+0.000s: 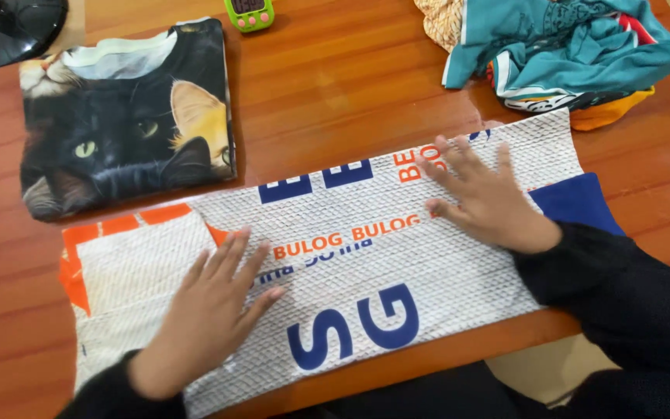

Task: Folding a white t-shirt with orange and blue prints on a table.

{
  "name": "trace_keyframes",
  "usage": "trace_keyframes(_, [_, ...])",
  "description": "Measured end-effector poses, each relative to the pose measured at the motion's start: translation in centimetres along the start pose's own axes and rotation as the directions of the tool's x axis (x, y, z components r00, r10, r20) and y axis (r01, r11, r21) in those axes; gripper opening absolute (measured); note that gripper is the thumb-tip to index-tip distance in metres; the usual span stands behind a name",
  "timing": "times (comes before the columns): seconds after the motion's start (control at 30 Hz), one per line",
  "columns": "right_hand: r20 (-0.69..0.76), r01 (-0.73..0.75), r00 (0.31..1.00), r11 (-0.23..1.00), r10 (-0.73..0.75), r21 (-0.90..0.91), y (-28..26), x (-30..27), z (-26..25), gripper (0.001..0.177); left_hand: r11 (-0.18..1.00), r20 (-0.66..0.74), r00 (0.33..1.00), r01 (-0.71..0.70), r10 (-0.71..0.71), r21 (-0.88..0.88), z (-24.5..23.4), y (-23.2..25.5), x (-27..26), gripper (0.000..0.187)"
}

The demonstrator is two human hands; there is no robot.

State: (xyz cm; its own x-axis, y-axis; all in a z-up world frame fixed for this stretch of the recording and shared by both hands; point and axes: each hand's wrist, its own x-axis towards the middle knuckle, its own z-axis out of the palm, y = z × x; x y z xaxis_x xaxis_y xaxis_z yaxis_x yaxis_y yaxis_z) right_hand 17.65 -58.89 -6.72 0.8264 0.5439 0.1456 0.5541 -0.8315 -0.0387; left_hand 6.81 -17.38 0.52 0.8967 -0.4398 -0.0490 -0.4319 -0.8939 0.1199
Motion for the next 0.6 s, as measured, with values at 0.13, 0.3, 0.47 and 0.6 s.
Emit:
trace_keyframes(0.13, [-0.150,0.047,0.988,0.996,-0.035,0.072,5.8,-1.9,-0.7,0.061,0.975,0.676,0.704,0.194,-0.218,0.113,-6.5,1.1,2.2,0.072])
trace_keyframes(0.3, [-0.317,-0.080,0.945,0.997,0.079,0.011,11.9,-7.5,-1.2,0.030,0.952,0.679,0.717,0.074,0.157,-0.298,-7.6,-1.7,3.4,0.070])
trace_keyframes(0.47, [-0.289,-0.418,0.866,0.908,0.408,0.030,17.4,-13.3,0.2,0.035,0.683,0.467,0.700,-0.039,0.540,-0.730,-7.8,-3.5,8.7,0.062])
trace_keyframes(0.6, [0.025,-0.666,0.724,0.690,0.689,0.282,16.5,-13.8,-0.3,0.064,0.808,0.372,0.838,-0.131,0.400,-0.575,-5.3,1.9,12.3,0.049])
